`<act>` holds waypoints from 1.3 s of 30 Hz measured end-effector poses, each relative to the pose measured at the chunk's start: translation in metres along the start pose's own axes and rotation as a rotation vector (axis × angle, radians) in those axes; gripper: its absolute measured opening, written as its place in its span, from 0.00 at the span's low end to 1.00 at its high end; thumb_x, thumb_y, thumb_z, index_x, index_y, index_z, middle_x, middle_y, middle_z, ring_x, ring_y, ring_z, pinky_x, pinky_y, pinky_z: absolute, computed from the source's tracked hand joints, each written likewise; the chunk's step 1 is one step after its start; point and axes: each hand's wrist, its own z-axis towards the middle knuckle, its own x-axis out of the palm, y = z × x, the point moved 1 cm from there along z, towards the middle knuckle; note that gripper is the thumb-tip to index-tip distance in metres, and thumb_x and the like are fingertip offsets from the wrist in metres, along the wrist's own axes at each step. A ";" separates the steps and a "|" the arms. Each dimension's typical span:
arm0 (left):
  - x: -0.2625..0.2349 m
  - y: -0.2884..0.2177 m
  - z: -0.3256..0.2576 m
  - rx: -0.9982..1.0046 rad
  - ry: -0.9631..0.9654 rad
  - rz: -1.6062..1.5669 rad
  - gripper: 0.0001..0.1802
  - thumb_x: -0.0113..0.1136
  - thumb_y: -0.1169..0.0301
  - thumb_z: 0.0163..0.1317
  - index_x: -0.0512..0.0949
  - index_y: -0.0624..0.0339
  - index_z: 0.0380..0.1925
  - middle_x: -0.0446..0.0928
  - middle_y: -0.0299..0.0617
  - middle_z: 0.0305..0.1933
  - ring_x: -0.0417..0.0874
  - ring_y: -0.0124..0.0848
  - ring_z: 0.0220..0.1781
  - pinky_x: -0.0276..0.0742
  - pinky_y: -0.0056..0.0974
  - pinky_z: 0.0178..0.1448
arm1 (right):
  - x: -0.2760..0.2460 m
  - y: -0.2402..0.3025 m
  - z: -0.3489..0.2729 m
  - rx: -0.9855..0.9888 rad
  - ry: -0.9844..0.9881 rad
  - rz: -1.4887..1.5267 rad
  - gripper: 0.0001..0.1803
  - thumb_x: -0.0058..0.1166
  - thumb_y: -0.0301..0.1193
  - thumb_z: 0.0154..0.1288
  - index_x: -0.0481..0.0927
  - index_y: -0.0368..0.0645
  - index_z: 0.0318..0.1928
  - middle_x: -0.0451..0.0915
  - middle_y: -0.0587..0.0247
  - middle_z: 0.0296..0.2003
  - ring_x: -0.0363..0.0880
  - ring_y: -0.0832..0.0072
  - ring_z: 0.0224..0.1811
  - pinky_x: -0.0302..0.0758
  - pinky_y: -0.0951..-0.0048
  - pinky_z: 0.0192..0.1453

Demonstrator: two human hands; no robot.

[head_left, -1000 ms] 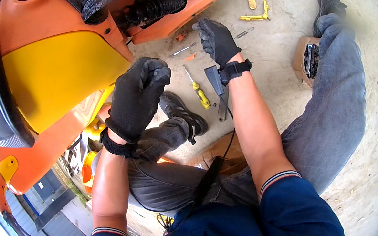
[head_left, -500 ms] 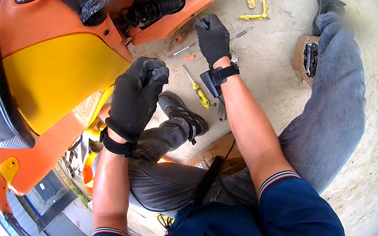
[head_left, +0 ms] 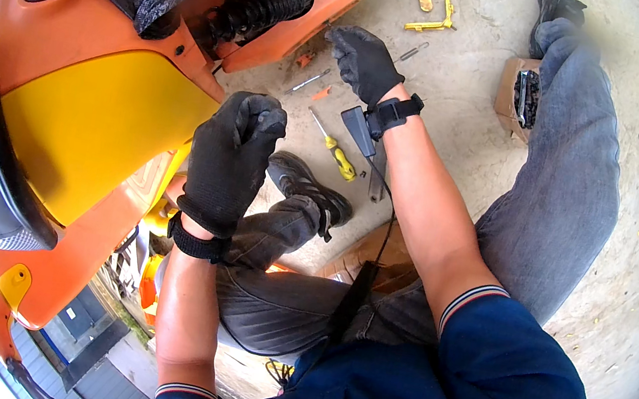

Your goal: The person positions an orange and yellow electric scooter upright and then sits on the floor to work on its rear section. Using a screwdriver and a wrench, the person removes and adjusts screws and bolts near the rear suspension and body panels.

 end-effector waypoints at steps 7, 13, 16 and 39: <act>0.001 0.000 0.000 -0.037 0.002 -0.018 0.06 0.56 0.73 0.64 0.76 0.64 0.38 0.75 0.33 0.29 0.74 0.21 0.27 0.68 0.26 0.31 | 0.009 0.008 -0.008 0.141 -0.031 0.110 0.15 0.49 0.44 0.68 0.79 0.47 0.41 0.68 0.77 0.21 0.60 0.87 0.18 0.56 0.83 0.19; 0.000 0.004 0.000 -0.010 -0.004 -0.038 0.06 0.57 0.73 0.64 0.77 0.64 0.37 0.74 0.33 0.29 0.73 0.20 0.26 0.68 0.26 0.31 | 0.002 0.004 0.002 0.261 0.067 0.106 0.17 0.46 0.45 0.68 0.79 0.44 0.40 0.74 0.69 0.22 0.68 0.78 0.19 0.64 0.76 0.21; 0.004 0.001 0.001 -0.013 0.003 -0.008 0.06 0.57 0.73 0.63 0.77 0.64 0.37 0.74 0.32 0.28 0.72 0.20 0.26 0.68 0.26 0.31 | 0.002 -0.008 0.014 -0.907 -0.277 -1.115 0.17 0.42 0.42 0.70 0.79 0.44 0.39 0.80 0.56 0.26 0.78 0.60 0.25 0.74 0.61 0.32; 0.005 -0.009 -0.003 0.004 0.018 -0.015 0.05 0.57 0.73 0.63 0.76 0.62 0.37 0.73 0.30 0.28 0.70 0.18 0.25 0.67 0.25 0.30 | 0.000 -0.008 -0.008 0.273 0.038 0.692 0.12 0.47 0.41 0.70 0.75 0.45 0.39 0.67 0.76 0.21 0.57 0.87 0.15 0.56 0.86 0.16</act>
